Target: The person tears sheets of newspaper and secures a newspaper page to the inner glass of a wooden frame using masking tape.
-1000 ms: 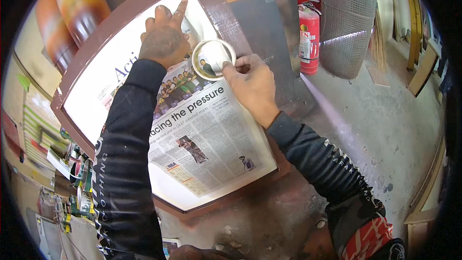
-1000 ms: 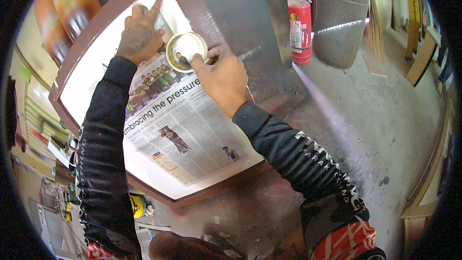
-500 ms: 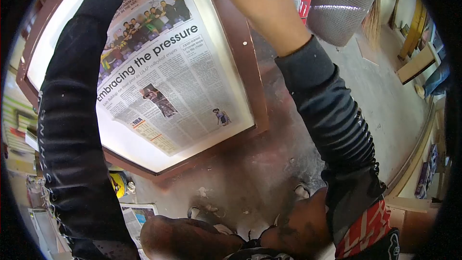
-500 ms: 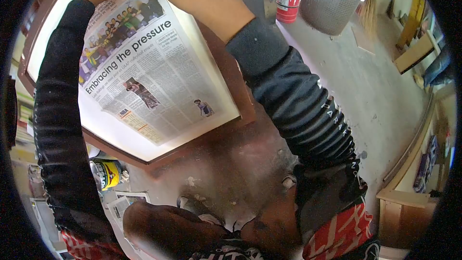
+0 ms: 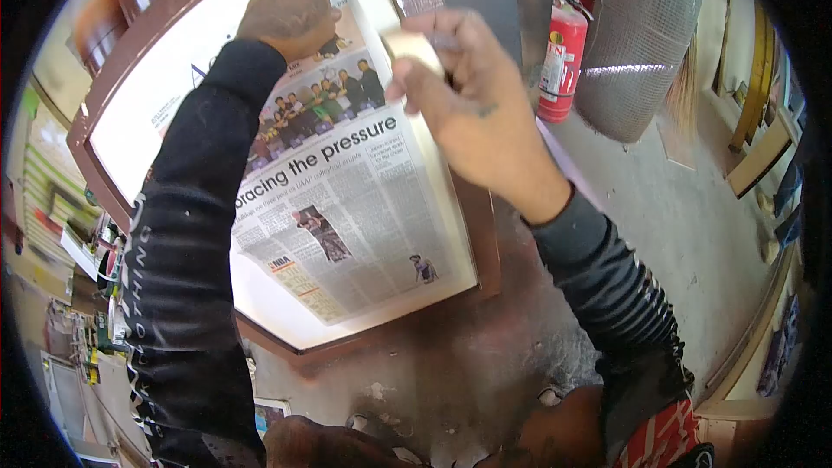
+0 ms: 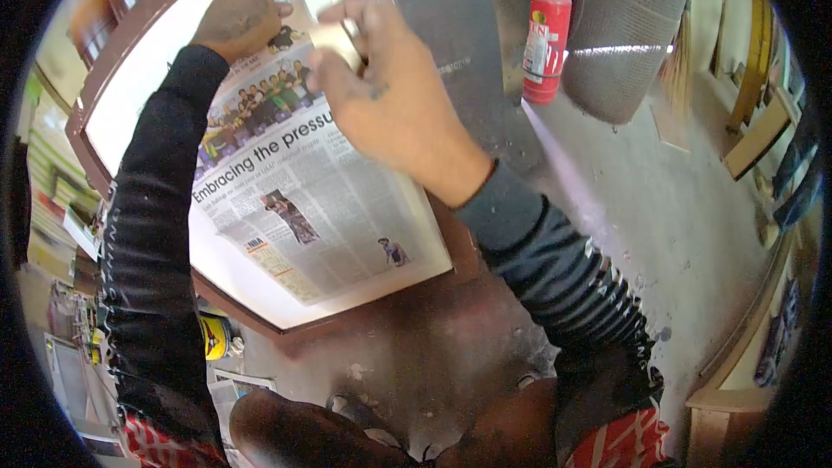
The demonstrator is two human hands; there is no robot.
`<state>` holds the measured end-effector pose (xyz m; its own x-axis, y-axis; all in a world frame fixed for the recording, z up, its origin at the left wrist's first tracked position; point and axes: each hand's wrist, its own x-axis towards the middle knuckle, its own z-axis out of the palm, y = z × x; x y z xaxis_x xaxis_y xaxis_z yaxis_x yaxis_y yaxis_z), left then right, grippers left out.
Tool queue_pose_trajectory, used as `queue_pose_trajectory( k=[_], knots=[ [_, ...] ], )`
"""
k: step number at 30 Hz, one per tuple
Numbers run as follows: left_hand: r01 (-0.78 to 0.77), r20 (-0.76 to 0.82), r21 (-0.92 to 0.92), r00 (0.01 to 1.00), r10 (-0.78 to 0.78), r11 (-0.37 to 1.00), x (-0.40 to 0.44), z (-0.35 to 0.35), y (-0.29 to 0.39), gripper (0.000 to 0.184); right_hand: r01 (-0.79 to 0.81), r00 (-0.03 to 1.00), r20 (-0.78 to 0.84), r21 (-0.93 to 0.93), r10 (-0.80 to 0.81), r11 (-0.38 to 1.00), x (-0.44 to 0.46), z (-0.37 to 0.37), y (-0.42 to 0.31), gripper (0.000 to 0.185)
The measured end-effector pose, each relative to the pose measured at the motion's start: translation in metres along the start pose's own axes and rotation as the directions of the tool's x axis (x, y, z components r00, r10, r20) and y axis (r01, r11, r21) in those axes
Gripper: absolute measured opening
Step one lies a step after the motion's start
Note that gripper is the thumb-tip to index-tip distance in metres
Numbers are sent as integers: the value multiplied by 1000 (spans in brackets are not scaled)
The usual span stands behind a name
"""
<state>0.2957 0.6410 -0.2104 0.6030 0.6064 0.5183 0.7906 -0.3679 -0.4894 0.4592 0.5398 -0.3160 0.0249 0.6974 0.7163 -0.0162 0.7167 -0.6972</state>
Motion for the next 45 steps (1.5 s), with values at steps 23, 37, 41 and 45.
queue_pose_trajectory(
  k=[23,37,41,45],
  knots=[
    [21,106,-15,994,-19,1000,6,-7,1,82,-302,935,239,156,260,941,-83,-20,39,24],
    [9,128,22,992,-12,1000,11,-3,-3,84,-573,812,169,55,558,818,-110,-22,48,32],
    [-27,0,120,1000,28,992,8,11,-5,84,-645,741,186,-75,646,761,-94,-18,55,33],
    [-23,64,21,998,22,1000,6,-5,-1,85,-714,682,186,-43,708,699,-78,-13,62,33]
  ],
)
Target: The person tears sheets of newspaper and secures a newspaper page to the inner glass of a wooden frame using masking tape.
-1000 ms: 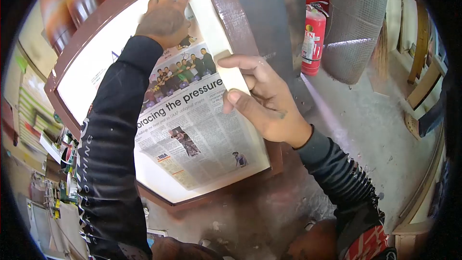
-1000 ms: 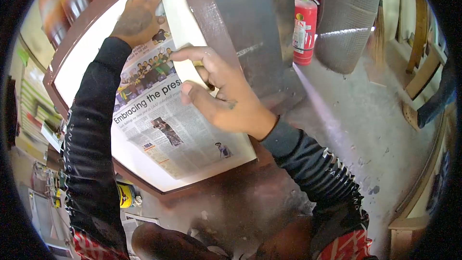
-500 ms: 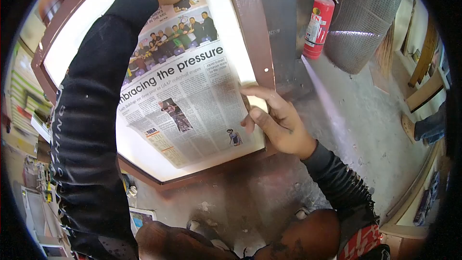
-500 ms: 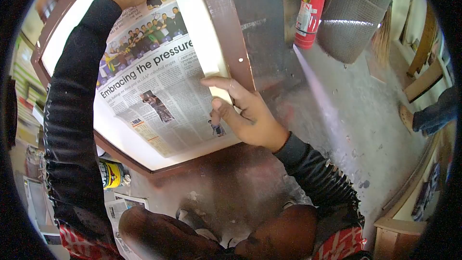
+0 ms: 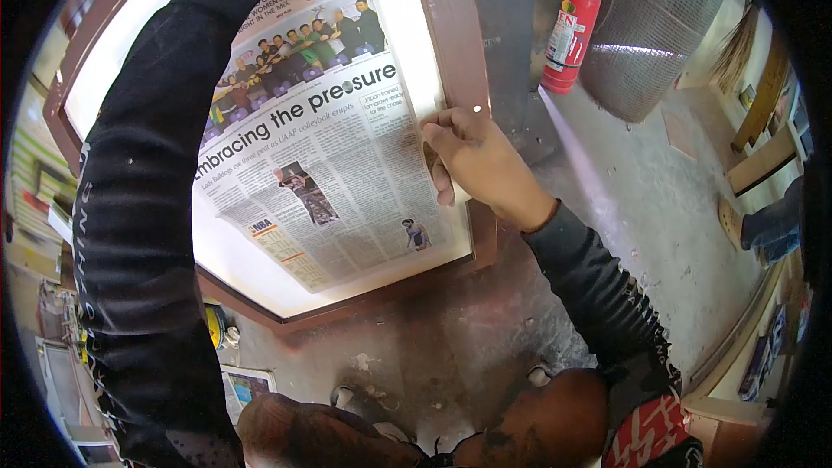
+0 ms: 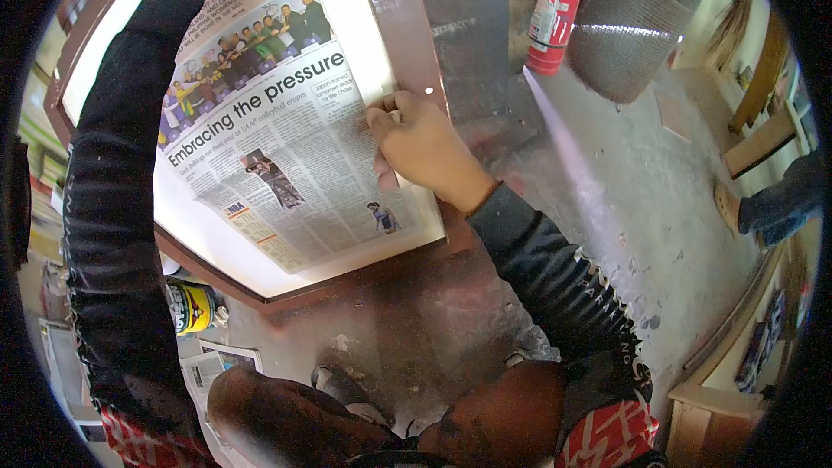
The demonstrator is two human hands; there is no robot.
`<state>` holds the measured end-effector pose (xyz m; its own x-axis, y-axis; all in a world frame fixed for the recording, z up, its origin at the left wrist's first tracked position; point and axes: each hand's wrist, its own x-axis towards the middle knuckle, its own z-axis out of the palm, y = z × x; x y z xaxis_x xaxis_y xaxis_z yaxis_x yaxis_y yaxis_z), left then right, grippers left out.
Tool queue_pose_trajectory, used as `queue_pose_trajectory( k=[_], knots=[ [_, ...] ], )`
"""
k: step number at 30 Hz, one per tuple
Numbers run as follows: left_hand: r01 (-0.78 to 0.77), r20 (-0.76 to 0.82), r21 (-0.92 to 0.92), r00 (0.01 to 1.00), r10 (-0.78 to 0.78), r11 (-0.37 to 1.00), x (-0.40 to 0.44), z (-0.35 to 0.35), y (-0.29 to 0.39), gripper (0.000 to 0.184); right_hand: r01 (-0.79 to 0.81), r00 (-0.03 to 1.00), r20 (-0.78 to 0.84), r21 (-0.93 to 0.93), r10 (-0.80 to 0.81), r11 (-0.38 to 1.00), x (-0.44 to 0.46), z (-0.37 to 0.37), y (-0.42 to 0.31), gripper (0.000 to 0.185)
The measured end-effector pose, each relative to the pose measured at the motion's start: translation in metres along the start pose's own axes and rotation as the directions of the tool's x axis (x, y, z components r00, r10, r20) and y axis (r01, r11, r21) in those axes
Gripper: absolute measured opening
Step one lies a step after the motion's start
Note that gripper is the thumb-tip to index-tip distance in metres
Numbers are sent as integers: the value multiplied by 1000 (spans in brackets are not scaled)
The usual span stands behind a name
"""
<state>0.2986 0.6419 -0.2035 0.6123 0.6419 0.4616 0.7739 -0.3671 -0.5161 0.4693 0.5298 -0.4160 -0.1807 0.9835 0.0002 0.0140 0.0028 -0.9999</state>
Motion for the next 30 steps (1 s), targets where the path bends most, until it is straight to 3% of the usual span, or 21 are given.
queue_pose_trajectory(
  k=[2,3,5,7,13,22,29,30],
  knots=[
    [-5,21,-36,1000,6,999,17,22,-13,85,-15,999,-37,-18,14,1000,5,1,-2,34],
    [114,56,97,991,-120,989,49,61,-35,85,-17,999,-40,-16,16,1000,6,1,-1,34],
    [224,73,229,967,-246,947,52,62,-34,84,12,998,-68,-34,-15,999,8,1,1,33],
    [23,73,-43,997,-20,999,5,-5,2,84,4,997,-71,-38,-7,999,9,1,-1,33],
    [-27,-77,45,997,30,999,-4,5,2,84,-37,997,-75,-68,32,997,14,2,-2,34],
    [20,56,-17,998,-19,1000,4,-2,1,83,-29,996,-88,-123,19,992,20,5,4,38],
    [19,-98,68,995,-13,997,0,18,1,74,-72,994,-86,-120,62,990,15,7,-11,40],
    [79,16,15,997,-79,997,0,13,5,70,-54,995,-93,-114,44,992,15,8,-10,40]
  ],
)
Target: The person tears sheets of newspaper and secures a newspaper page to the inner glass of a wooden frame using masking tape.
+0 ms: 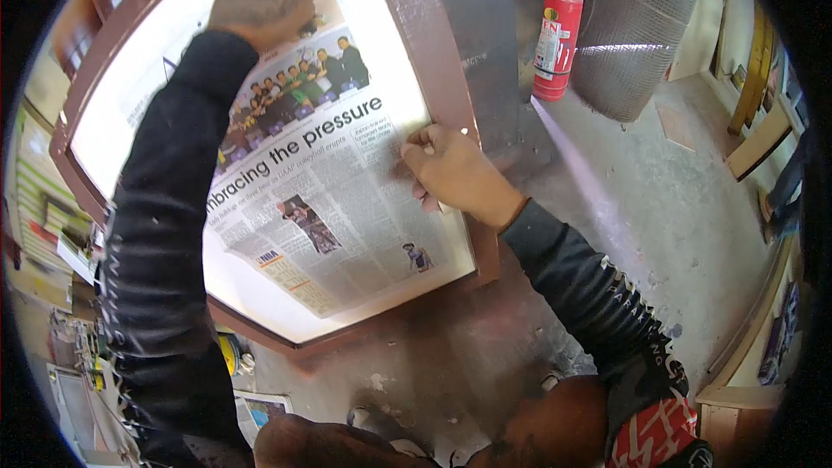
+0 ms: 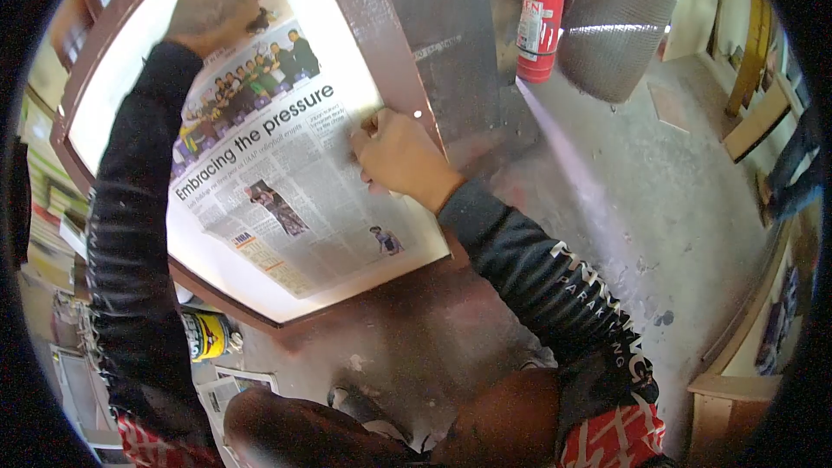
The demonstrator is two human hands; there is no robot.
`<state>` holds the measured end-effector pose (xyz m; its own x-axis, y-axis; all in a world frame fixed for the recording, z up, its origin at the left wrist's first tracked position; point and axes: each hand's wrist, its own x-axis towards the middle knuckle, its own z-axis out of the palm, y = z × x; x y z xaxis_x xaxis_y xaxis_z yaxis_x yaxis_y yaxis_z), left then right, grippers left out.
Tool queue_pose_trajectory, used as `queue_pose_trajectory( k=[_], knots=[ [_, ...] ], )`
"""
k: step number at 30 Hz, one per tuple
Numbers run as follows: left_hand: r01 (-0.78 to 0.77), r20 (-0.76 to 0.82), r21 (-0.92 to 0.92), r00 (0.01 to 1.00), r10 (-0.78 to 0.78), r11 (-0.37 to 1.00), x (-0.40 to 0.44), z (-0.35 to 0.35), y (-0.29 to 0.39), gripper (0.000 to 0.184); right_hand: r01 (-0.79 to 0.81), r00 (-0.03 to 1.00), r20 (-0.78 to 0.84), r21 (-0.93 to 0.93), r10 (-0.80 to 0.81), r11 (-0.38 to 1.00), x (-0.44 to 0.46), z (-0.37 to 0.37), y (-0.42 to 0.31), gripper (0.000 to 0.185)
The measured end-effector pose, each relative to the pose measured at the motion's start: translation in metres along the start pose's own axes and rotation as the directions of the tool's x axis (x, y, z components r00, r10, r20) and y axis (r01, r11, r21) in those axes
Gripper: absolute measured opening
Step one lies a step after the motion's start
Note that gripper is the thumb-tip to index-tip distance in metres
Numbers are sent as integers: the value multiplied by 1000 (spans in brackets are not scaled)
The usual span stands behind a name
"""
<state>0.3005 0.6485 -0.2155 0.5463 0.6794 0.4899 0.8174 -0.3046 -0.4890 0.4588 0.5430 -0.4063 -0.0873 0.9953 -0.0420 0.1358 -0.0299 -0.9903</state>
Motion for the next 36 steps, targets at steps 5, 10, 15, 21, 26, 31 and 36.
queue_pose_trajectory(
  k=[5,10,15,21,26,31,36],
  knots=[
    [-100,-404,288,889,215,952,-11,35,-1,60,70,997,-28,-14,-70,997,5,1,7,38],
    [-206,-291,303,909,297,930,-30,47,7,56,51,998,-28,6,-51,999,3,1,2,36],
    [-405,-131,112,899,417,908,-67,63,34,65,53,998,-28,38,-52,998,7,1,10,36],
    [-569,27,-186,812,583,801,-113,81,66,72,0,999,38,-29,1,1000,8,-4,9,37],
    [-518,122,-40,846,519,854,-124,83,80,61,337,941,87,-126,-328,933,27,-9,42,31],
    [-547,-76,-49,837,543,836,-127,112,71,64,194,969,137,85,-204,977,10,-18,38,37],
    [-563,-104,-10,822,559,826,-128,89,75,60,363,913,163,94,-374,927,-17,-9,56,47]
  ],
)
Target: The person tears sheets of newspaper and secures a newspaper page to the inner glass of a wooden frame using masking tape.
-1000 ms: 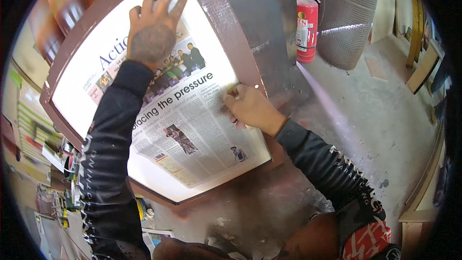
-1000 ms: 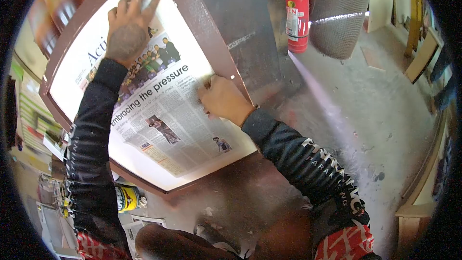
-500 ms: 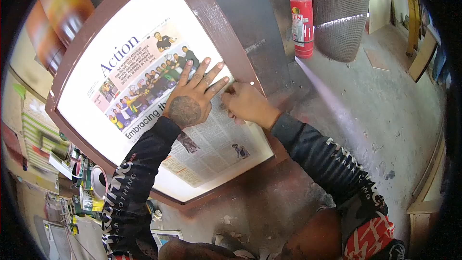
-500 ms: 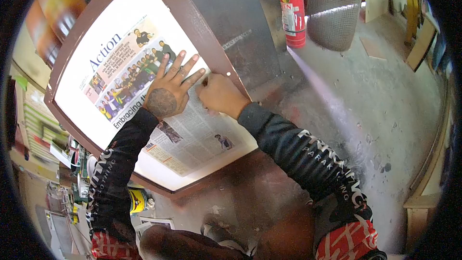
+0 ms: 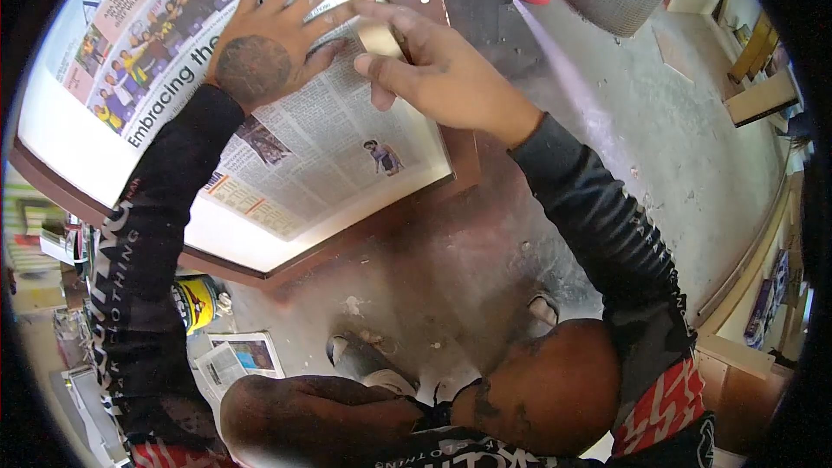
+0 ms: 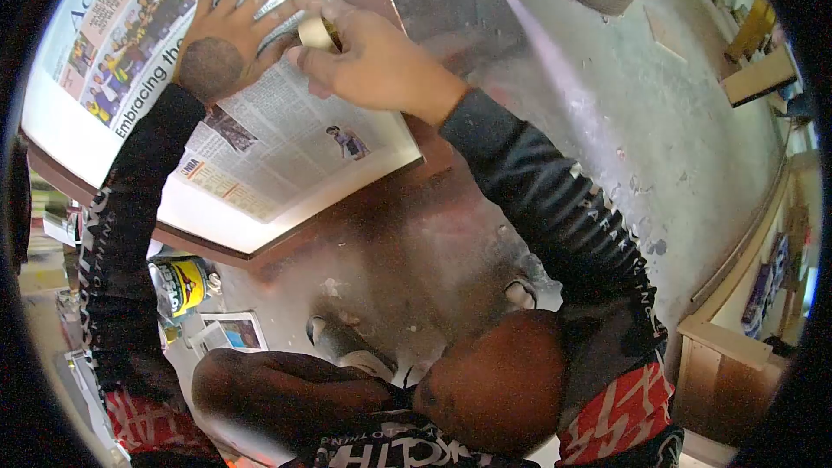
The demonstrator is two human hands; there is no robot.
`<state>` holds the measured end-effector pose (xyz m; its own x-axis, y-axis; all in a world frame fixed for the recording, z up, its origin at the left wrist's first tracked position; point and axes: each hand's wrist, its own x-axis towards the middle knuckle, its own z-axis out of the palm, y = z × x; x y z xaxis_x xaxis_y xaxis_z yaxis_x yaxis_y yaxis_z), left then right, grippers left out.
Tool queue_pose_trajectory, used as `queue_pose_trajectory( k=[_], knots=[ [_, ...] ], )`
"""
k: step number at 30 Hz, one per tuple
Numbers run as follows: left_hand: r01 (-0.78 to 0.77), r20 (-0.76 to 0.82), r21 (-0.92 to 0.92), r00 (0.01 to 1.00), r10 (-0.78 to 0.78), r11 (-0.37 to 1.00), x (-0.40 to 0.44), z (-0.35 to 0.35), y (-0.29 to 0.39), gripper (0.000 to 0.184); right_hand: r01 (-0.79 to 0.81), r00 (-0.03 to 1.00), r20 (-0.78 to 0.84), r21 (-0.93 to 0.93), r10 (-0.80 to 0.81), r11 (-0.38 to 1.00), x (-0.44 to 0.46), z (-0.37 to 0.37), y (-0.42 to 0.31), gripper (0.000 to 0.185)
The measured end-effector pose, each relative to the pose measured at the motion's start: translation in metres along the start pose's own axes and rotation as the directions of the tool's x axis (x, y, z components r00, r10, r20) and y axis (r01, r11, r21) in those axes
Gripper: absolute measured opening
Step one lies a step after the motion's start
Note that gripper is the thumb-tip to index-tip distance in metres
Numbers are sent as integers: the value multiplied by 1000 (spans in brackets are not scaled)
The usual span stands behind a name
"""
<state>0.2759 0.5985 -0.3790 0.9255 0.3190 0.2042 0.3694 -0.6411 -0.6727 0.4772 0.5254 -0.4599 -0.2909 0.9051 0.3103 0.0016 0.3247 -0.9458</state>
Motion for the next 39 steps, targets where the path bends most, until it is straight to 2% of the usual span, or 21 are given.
queue_pose_trajectory(
  k=[1,4,6,8,9,12,14,15,17,18,20,21,22,24,26,27,28,30,34,37,39],
  knots=[
    [-8,72,60,997,4,998,2,-8,3,62,48,999,-13,22,-48,999,-8,2,-3,51],
    [25,130,-2,991,-24,1000,2,1,0,57,101,994,-42,71,-98,992,-14,-1,4,56],
    [21,106,-2,994,-21,1000,1,1,1,57,121,991,-65,94,-115,988,-13,0,6,56],
    [19,111,-6,994,-19,1000,2,0,-1,59,129,987,-123,253,-100,959,-13,5,4,56],
    [19,106,1,994,-19,1000,3,0,-2,59,137,986,-124,250,-108,959,-15,7,7,56],
    [36,134,-45,990,-30,998,2,0,-3,61,41,986,-164,198,-8,979,-38,20,31,62],
    [10,116,-41,993,-5,999,0,0,-4,62,-101,978,-167,154,127,983,-64,24,44,66],
    [15,116,-38,993,-10,999,0,0,-4,62,-100,979,-162,152,124,983,-77,26,43,66],
    [15,120,-64,993,-7,998,0,1,-4,61,-265,943,-161,169,292,949,-106,30,41,68],
    [15,130,-72,992,-5,997,-1,3,-3,61,-274,940,-156,176,302,945,-116,31,36,68],
    [20,118,-24,993,-17,1000,-1,7,-2,59,-79,979,-165,231,119,970,-133,31,21,62],
    [17,152,14,988,-19,1000,-1,7,-1,58,-99,978,-154,242,139,965,-143,30,24,62],
    [25,169,-2,985,-24,1000,-2,9,-1,58,36,984,-178,201,1,979,-153,29,27,56],
    [-11,63,49,998,8,999,-4,14,-2,59,159,975,-179,169,-128,973,-160,20,35,50],
    [7,101,60,995,-13,998,-6,15,-1,61,75,997,-5,-25,-75,997,-154,8,45,39],
    [4,101,76,995,-12,997,-6,15,-1,63,-66,998,-7,21,66,998,-156,13,56,35],
    [0,100,91,995,-9,996,-4,15,0,65,-73,997,-3,21,73,997,-159,19,70,35],
    [13,127,95,992,-25,995,-4,10,3,68,-270,948,-86,302,308,915,-158,29,96,34],
    [12,115,113,993,-26,994,-4,9,4,68,-341,924,-66,302,376,890,-143,26,116,33],
    [13,123,124,992,-28,992,-3,7,6,68,-416,898,19,362,440,834,-148,24,116,32],
    [14,127,133,991,-31,991,-2,9,5,68,-388,919,27,247,394,888,-163,26,110,30]
  ],
)
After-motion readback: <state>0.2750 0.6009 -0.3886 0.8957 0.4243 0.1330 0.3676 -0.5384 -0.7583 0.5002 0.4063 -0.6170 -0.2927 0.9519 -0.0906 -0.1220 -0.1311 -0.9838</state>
